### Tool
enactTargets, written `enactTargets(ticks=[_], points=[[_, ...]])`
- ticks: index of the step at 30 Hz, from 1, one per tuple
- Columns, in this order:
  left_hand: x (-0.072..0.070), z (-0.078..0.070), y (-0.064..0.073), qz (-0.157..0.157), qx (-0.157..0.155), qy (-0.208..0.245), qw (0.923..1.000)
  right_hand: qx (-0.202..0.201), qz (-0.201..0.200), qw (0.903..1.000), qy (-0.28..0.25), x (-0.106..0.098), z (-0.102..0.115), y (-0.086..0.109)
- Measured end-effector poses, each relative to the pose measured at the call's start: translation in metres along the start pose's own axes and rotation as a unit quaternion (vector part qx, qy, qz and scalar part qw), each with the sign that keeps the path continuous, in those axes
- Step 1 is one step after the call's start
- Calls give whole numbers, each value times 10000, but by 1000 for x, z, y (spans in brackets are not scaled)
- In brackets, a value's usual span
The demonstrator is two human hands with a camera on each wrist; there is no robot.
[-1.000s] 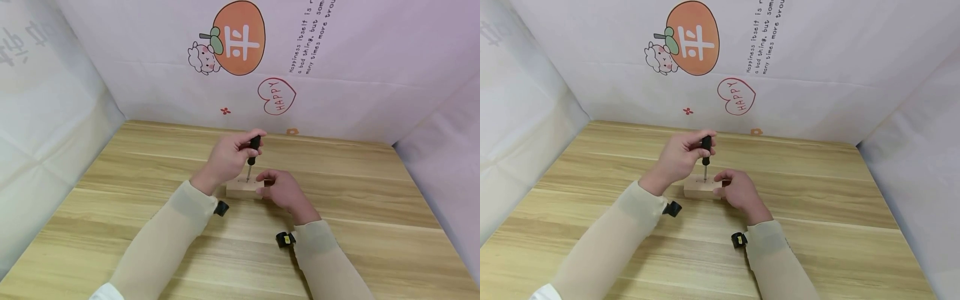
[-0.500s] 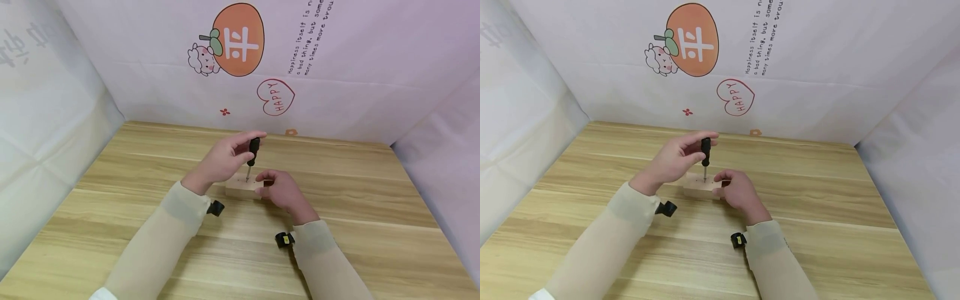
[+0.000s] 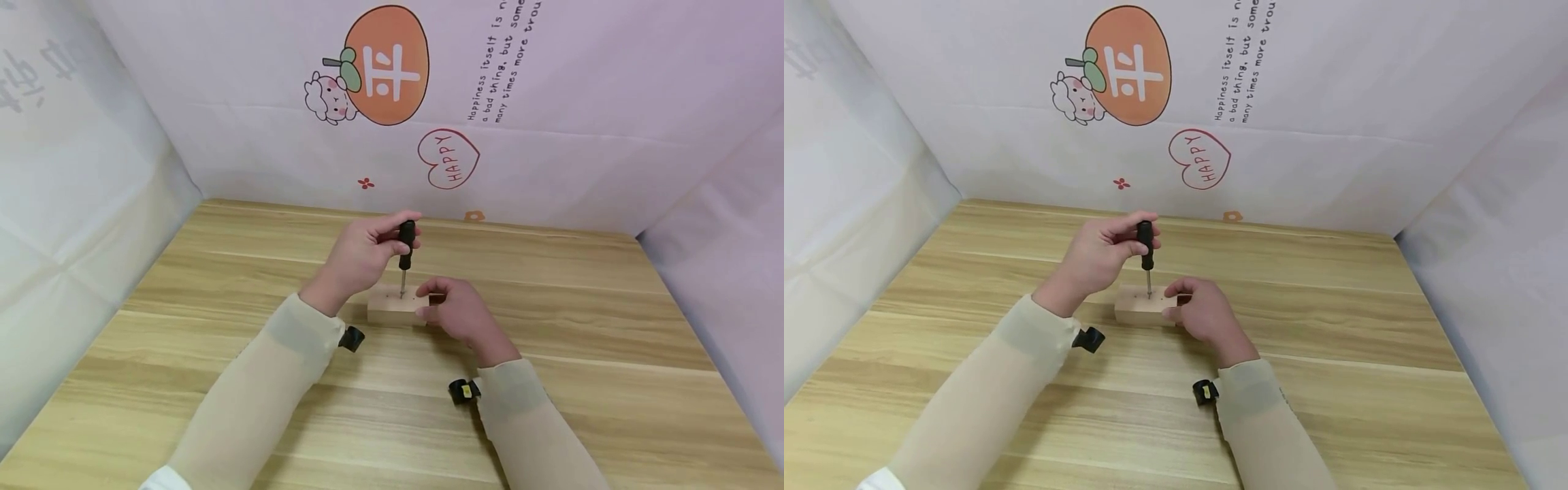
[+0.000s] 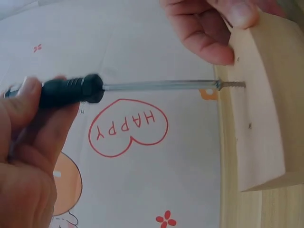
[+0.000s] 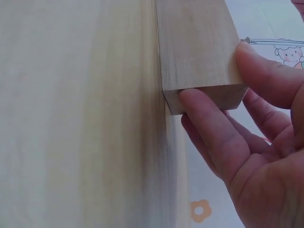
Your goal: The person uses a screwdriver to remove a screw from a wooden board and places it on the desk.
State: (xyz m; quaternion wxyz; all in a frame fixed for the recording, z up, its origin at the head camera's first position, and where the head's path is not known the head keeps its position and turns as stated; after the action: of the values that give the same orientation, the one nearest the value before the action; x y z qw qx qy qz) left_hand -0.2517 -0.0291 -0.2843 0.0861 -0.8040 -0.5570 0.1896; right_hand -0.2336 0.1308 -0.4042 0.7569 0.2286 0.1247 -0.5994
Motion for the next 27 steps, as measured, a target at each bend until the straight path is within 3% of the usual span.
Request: enactTargets(ticks=[6,8,10,12,15,18,20,23,27], points=[[-1,-6,8,-888,367,-114,9953,26,-37,10000,32,-1,2,1],[-1,-8,11,-1025,427,-160,9937,41,-38,10000,16,-2,2,2],[0,-9,11,-962,374,-382,9939,51,-36,10000,-12,-2,2,2],[1,-9,8,-623,243,-553,9962,59,-29,10000,-15,-2,3,2],[4,-8,2,243,130,-632,9976,76,-43,10000,-14,-2,2,1],[8,-7,-2,1107,123,-186,9936,107,-49,9999,12,-2,1,1],[9,-6,-3,1482,112,232,9886,121,-48,9999,11,-1,0,1],[8,-4,-3,1681,157,399,9848,141,-43,9999,17,-1,0,2],[6,-3,-4,1601,240,324,9863,178,-43,9998,-22,0,1,2]])
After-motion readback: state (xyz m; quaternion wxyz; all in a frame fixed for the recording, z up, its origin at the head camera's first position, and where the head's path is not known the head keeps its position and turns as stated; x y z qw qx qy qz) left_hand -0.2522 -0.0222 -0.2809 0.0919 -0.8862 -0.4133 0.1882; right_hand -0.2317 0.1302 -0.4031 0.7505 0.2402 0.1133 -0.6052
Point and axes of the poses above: each hand's wrist, its own y-axis away from the middle knuckle, its own x-axis out of the palm, z = x × y, the point moved 7 cm from there along -y, towards the middle knuckle, and after that the axes turned 1 degree about -y, right-handed, at the moved point
